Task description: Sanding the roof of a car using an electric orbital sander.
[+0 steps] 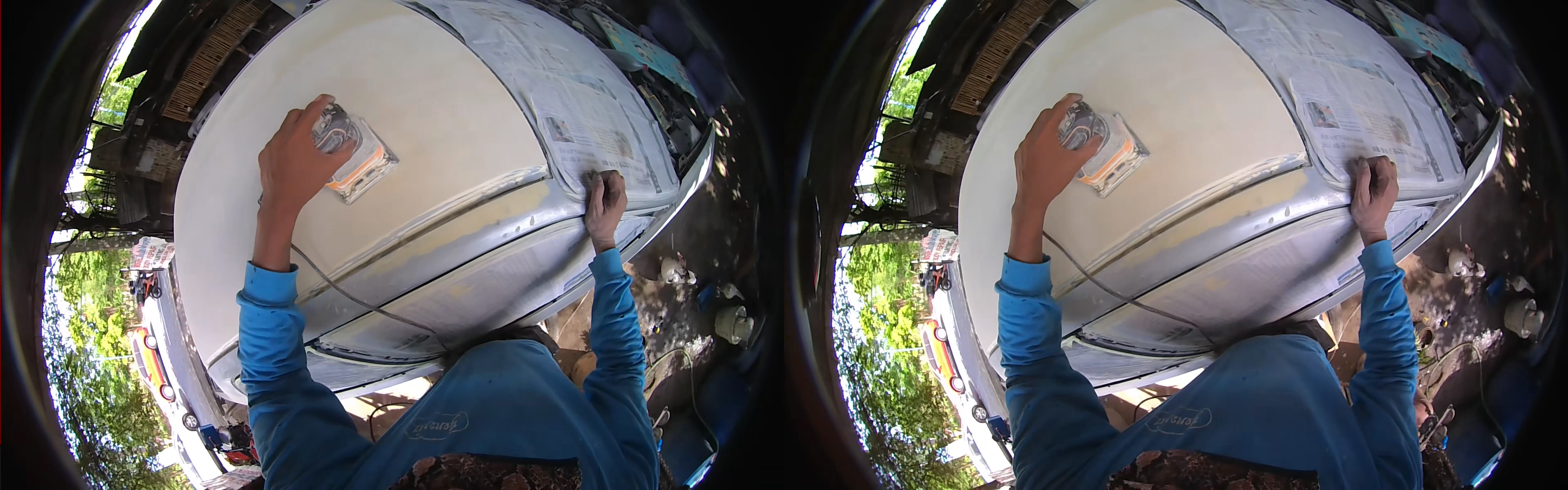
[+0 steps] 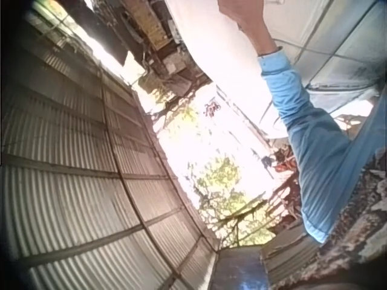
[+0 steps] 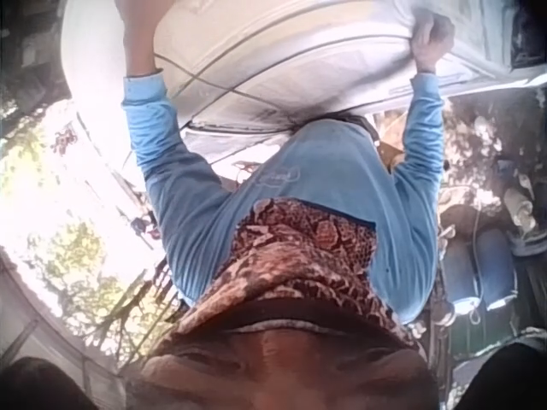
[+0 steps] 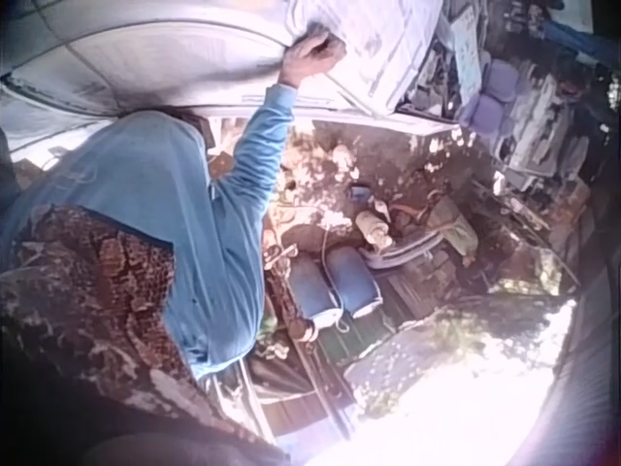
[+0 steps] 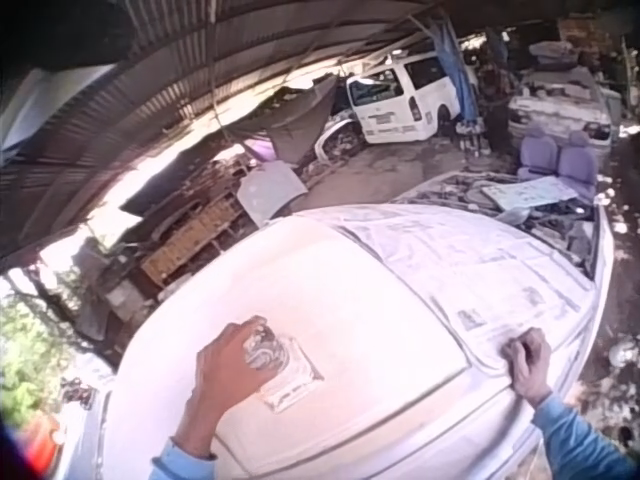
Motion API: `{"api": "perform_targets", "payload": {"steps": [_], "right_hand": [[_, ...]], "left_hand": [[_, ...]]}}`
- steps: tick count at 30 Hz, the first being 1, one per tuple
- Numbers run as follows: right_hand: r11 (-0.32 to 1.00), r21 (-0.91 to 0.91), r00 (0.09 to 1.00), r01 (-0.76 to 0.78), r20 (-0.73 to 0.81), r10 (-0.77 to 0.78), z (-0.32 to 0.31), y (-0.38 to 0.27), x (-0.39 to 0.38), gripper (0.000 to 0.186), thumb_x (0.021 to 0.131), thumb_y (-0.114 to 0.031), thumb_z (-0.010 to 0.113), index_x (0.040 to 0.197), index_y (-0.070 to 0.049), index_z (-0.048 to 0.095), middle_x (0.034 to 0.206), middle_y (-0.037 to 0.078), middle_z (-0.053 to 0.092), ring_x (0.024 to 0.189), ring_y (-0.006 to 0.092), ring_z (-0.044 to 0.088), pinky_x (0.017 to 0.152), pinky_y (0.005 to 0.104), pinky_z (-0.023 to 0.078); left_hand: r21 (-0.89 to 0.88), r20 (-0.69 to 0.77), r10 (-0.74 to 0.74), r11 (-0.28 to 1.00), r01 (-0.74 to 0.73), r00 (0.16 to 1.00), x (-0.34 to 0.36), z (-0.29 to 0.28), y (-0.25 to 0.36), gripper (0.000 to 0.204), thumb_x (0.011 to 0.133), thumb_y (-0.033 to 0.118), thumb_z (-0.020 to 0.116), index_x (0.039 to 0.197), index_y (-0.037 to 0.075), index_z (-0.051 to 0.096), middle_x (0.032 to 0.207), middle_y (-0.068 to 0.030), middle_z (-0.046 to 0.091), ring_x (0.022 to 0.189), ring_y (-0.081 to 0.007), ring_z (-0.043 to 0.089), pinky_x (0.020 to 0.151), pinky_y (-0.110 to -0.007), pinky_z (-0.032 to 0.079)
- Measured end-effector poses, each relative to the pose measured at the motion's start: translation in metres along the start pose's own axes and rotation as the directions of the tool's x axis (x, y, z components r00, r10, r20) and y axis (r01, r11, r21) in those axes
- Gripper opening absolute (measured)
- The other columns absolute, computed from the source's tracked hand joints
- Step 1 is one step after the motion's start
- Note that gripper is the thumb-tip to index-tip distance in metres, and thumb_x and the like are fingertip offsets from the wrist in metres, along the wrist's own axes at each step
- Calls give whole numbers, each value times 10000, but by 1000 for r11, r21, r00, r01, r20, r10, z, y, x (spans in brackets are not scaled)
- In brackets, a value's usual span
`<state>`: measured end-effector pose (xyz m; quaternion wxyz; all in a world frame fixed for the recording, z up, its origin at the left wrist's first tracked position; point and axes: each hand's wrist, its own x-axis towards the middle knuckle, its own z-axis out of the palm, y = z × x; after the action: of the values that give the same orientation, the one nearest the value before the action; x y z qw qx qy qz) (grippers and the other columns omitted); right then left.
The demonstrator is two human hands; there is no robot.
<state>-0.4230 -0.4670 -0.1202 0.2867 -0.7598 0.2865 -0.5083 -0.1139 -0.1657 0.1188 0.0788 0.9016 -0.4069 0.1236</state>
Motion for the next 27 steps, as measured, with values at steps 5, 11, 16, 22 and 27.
{"api": "perform_targets", "payload": {"steps": [5, 11, 16, 22, 27], "right_hand": [[1000, 4, 1000, 11, 4, -11, 2, 0, 0, 160, 950, -70, 574, 825, 31, 566, 795, 166, 552, 761, 337, 503, 723, 399, 412], [1000, 7, 1000, 27, -5, -27, 3, 3, -1, 177, 946, -78, 578, 813, 29, 532, 784, 172, 516, 752, 348, 479, 709, 404, 404], [999, -34, 999, 41, -22, -42, 3, 7, -2, 185, 937, -73, 590, 832, 25, 474, 797, 170, 461, 747, 353, 455, 696, 412, 397], [998, -29, 998, 56, 3, -56, 0, 5, -1, 199, 929, -81, 599, 813, 26, 477, 780, 174, 457, 736, 358, 450, 679, 421, 385], [998, -35, 999, 52, -14, -52, 1, 3, 1, 232, 937, -99, 596, 785, 16, 465, 761, 171, 451, 731, 367, 453, 671, 432, 374]], "left_hand": [[-10, -70, -6, 1000, 5, 998, -24, -8, -26, 632, 755, 300, 833, 1339, 206, 610, 1099, -72, 682, 971, -272, 708, 806, -397, 585], [-49, -38, 49, 998, -51, 998, -15, -2, 13, 629, 759, 250, 823, 1347, 201, 605, 1120, -82, 677, 1012, -268, 698, 866, -397, 565], [29, -22, 126, 992, -126, 992, 20, 15, 72, 642, 756, 331, 818, 1351, 226, 603, 1093, -56, 678, 936, -244, 712, 808, -377, 580], [85, -26, 243, 967, -240, 970, 61, 41, 127, 668, 751, 441, 799, 1361, 256, 601, 1073, -51, 687, 917, -246, 717, 754, -378, 591], [105, -22, 305, 948, -301, 952, 86, 56, 157, 699, 747, 481, 781, 1383, 262, 590, 1051, -67, 697, 916, -261, 719, 734, -392, 593]]}}
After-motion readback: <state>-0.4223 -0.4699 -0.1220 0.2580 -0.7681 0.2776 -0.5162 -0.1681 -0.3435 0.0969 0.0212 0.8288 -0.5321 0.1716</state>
